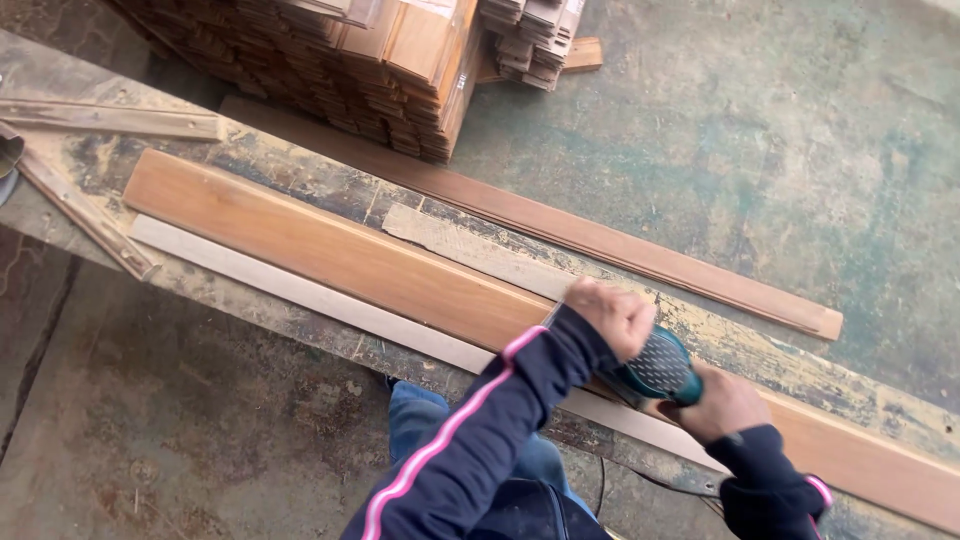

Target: Using an electric orbital sander to smooth the surface of a long wooden plank on a workshop bench.

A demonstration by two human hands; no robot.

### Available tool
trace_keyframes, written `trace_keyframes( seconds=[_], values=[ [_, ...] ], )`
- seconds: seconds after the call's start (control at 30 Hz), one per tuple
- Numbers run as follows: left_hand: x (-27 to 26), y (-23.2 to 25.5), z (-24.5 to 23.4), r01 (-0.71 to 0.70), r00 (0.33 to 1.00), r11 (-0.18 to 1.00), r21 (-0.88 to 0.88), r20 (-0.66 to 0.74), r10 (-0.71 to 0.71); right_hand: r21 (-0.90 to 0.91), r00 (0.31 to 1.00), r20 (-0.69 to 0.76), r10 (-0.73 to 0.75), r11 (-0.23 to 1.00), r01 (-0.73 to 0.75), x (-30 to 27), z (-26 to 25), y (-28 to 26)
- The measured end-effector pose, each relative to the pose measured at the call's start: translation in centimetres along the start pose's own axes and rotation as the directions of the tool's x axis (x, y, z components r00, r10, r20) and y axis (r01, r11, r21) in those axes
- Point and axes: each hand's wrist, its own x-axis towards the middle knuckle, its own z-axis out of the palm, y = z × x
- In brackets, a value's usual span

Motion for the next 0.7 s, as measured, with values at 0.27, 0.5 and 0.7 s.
trace_keyframes(
  seconds=[0.27,0.5,0.7],
  values=[
    [-1.2,8.7,15.7,0.115,0.992,0.984,-0.133,0.066,-0.107,-0.086,0.962,-0.015,0.271,0.959,-0.271,-0.9,5.2,21.8],
    [-4.7,8.9,17.2,0.1,0.994,0.984,-0.144,-0.026,-0.105,-0.193,0.965,-0.045,0.257,0.946,-0.261,-1.4,10.2,27.2],
    [-6.0,3.9,6.7,0.011,0.974,0.983,-0.182,-0.22,-0.051,-0.164,0.988,0.016,0.153,0.975,-0.148,-1.0,8.0,13.1]
  ],
)
